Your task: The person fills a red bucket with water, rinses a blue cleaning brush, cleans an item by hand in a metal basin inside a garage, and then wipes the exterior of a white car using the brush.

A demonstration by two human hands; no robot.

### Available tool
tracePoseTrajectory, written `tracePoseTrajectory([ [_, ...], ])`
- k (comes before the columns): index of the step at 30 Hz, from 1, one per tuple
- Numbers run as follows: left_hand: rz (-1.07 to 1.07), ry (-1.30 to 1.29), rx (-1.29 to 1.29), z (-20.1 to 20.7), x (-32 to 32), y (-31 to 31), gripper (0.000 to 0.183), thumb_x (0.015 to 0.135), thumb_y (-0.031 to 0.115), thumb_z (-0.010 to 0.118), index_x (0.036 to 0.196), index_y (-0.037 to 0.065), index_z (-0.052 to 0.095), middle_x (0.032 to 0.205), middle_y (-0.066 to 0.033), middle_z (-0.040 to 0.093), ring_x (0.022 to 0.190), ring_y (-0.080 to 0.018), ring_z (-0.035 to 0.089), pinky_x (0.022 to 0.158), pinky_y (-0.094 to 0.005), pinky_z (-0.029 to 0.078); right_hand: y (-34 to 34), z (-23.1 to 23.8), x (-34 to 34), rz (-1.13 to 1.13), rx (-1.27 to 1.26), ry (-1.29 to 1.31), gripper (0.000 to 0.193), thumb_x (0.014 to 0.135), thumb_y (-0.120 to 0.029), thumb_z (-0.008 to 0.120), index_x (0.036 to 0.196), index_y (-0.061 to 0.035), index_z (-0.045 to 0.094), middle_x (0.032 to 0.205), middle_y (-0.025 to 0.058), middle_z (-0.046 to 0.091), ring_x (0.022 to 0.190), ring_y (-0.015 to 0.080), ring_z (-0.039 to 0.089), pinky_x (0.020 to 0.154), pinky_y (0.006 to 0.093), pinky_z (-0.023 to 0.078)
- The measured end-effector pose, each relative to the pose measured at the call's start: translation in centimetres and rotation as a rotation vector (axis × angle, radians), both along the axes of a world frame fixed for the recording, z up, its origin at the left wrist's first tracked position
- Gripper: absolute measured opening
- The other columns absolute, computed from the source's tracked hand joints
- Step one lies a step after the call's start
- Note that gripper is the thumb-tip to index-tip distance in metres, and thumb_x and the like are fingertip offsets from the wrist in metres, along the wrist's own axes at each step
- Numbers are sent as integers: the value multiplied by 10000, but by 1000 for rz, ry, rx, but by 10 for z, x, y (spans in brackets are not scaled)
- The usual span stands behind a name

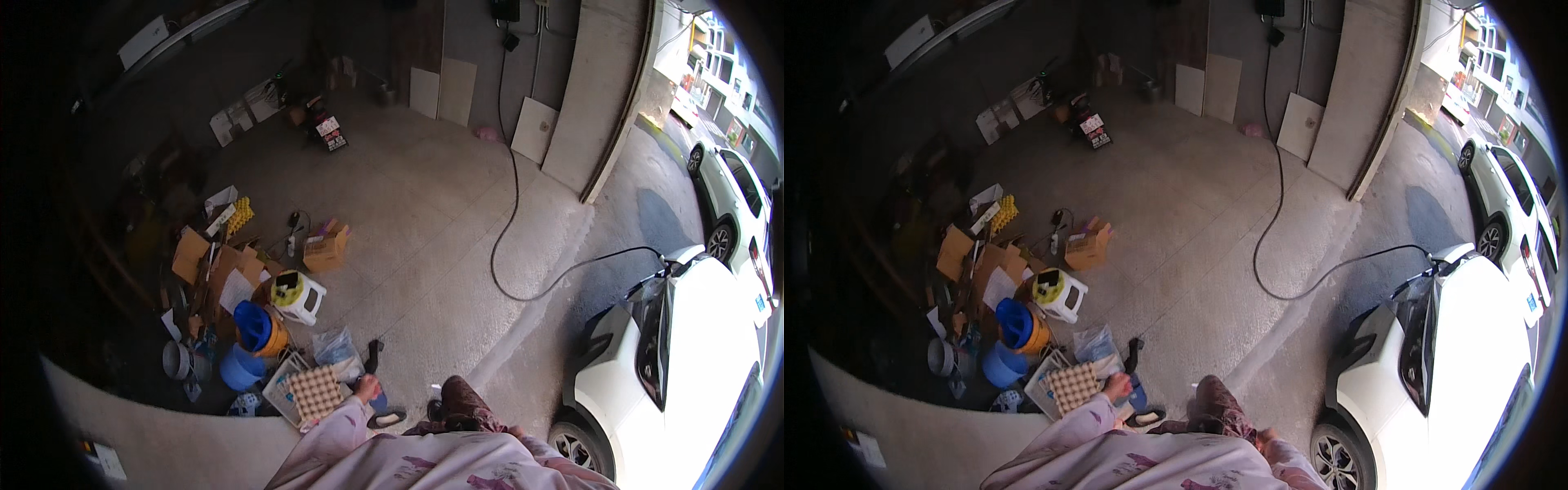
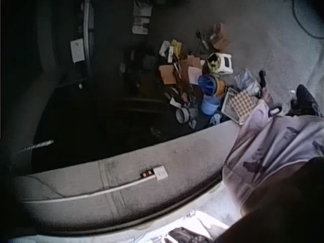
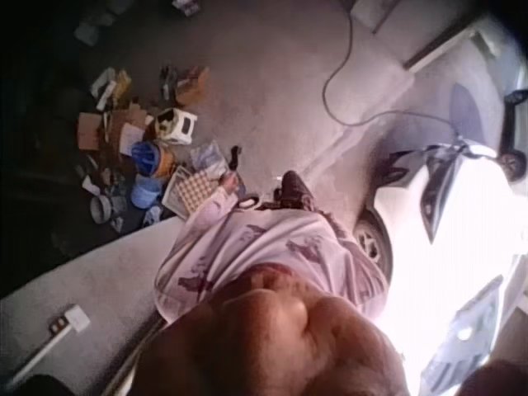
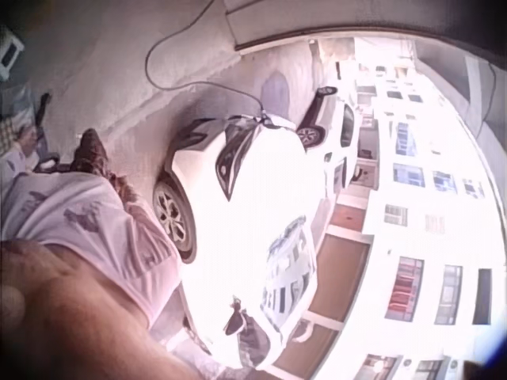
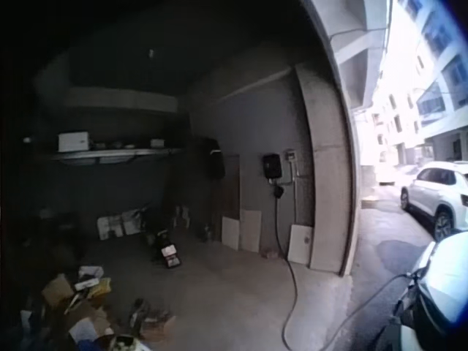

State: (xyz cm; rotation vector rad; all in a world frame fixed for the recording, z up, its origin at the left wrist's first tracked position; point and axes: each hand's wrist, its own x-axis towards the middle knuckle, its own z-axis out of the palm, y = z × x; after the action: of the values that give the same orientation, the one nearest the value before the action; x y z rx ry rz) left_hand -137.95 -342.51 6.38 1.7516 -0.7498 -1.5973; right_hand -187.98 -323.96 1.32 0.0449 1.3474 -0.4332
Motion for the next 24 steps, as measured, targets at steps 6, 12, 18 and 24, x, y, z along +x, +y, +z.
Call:
tracePoseTrajectory([
  [6, -105, -189, -189, 11, 8, -226, 202, 812, 264, 505, 761, 68, 502, 551, -50, 535, 470, -134, 537, 366, -254, 413, -124, 36, 32, 136, 77, 178, 195, 755, -180, 487, 649, -39, 570, 578, 106, 573, 451, 233, 552, 383, 355, 438],
  [12, 125, 43, -86, -31, 49, -280, 129, 820, 212, 477, 758, 109, 432, 541, -48, 428, 441, -172, 444, 369, -316, 377, -341, 25, 45, 265, 31, 246, 199, 769, -157, 486, 627, -38, 561, 567, 107, 568, 441, 226, 550, 378, 346, 443],
  [18, 73, -194, 430, -4, 132, -288, 129, 819, 207, 471, 811, 80, 449, 617, -76, 472, 486, -195, 483, 412, -328, 413, -672, 28, 133, 675, -400, 545, 212, 782, -133, 485, 606, -36, 551, 557, 109, 564, 430, 220, 548, 373, 338, 449],
  [24, 110, -228, 573, -10, 182, -407, 158, 817, 202, 465, 864, 51, 467, 693, -103, 516, 531, -217, 523, 456, -340, 449, -953, 48, 231, 457, -462, 212, 181, 789, -167, 484, 714, -35, 582, 653, 75, 615, 513, 186, 586, 438, 313, 460],
])
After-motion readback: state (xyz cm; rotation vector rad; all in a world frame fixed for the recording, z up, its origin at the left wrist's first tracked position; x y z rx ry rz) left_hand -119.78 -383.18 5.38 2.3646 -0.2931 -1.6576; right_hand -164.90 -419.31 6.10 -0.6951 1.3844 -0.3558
